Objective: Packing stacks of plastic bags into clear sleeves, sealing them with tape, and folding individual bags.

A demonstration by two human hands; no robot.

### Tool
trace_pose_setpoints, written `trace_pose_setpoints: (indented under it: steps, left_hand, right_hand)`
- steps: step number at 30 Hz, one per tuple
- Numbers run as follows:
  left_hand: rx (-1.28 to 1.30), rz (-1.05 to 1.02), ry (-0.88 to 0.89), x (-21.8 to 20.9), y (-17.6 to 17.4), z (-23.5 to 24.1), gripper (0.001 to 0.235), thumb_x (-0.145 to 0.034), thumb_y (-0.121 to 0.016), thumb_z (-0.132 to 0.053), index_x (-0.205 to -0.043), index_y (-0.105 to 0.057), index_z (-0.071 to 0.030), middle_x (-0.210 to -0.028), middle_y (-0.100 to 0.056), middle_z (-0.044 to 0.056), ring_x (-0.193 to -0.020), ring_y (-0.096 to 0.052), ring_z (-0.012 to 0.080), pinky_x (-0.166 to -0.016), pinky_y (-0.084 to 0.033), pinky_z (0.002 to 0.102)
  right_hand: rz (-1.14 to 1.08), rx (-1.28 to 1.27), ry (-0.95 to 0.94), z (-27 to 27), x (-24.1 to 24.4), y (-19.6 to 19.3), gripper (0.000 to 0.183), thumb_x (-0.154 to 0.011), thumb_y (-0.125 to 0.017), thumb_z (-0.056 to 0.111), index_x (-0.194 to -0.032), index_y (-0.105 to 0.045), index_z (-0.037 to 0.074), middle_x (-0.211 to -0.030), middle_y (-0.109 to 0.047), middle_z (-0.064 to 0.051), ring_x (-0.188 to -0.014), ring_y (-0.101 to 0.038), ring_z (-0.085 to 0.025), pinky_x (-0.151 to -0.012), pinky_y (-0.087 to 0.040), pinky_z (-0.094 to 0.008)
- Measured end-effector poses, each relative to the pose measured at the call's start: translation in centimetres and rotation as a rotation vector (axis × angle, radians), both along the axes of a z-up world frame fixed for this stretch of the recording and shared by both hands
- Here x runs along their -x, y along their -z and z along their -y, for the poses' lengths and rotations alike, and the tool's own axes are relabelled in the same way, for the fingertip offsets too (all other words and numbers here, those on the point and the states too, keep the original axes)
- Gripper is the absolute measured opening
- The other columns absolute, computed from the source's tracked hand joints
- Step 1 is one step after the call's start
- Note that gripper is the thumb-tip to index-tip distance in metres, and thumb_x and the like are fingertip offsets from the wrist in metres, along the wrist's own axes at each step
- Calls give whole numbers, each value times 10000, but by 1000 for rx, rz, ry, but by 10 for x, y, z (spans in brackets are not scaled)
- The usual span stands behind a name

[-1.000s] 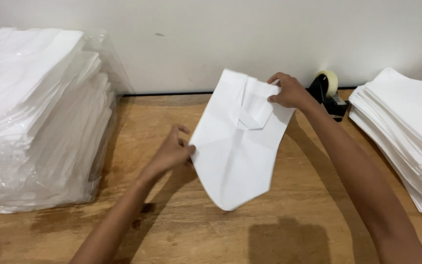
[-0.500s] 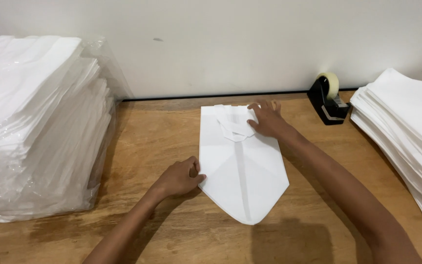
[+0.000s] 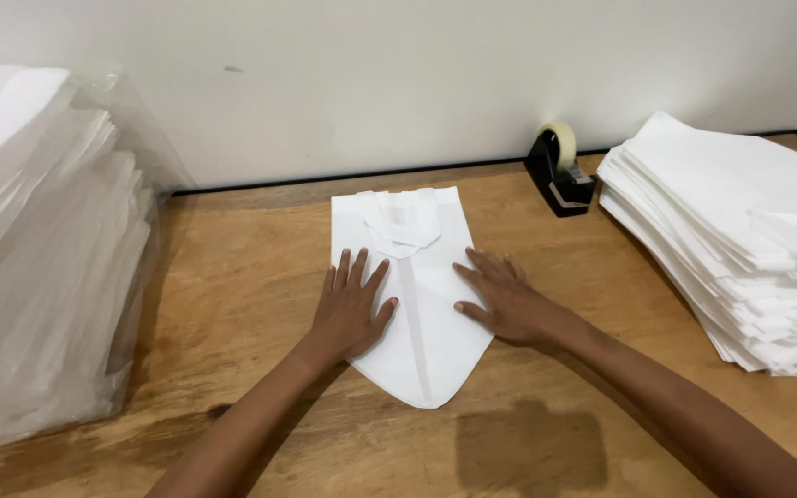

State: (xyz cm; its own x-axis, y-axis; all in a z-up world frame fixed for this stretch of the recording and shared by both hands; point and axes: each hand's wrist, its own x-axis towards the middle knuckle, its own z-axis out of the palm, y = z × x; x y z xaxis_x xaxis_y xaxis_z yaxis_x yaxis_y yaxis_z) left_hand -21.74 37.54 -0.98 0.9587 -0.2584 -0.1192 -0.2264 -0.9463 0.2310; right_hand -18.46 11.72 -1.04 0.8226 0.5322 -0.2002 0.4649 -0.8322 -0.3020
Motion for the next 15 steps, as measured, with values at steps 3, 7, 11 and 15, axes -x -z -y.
trace_pose_setpoints:
  steps: [3,7,11,15]
  left_hand:
    - [15,-38,1,1,11,3,648,-1016,-247,-472,-1573,-250,-140,-1619,-178,225,-1518,-75,422,-1217,-40,563]
    - [52,-46,3,0,13,1,650,-1016,-259,-465,-1572,-242,-129,-1619,-171,234,-1519,-70,421,-1214,-19,570]
    - [46,13,10,-9,20,0,664,-1008,-265,-514,-1546,-301,-126,-1583,-240,230,-1506,-125,419,-1200,-49,579]
    - [106,128,92,-37,21,19,620,-1033,-290,-502,-1502,-369,-105,-1507,-348,212,-1477,-206,402,-1178,-91,587]
  right_hand:
    - [-68,-1,0,3,10,4,639,-1034,-341,481,-1570,-210,159,-1631,-121,-218,-1523,-99,-367,-1218,-42,-550]
    - [-20,27,6,4,8,17,620,-1040,-297,484,-1577,-193,193,-1638,-120,-181,-1530,-85,-322,-1220,-24,-525]
    - [-50,-106,15,10,10,11,639,-1038,-278,504,-1577,-185,172,-1640,-104,-192,-1526,-77,-344,-1224,-14,-540]
    - [22,-273,40,28,19,-9,540,-1056,-362,357,-1525,-306,95,-1581,-263,-240,-1487,-191,-404,-1216,-62,-582]
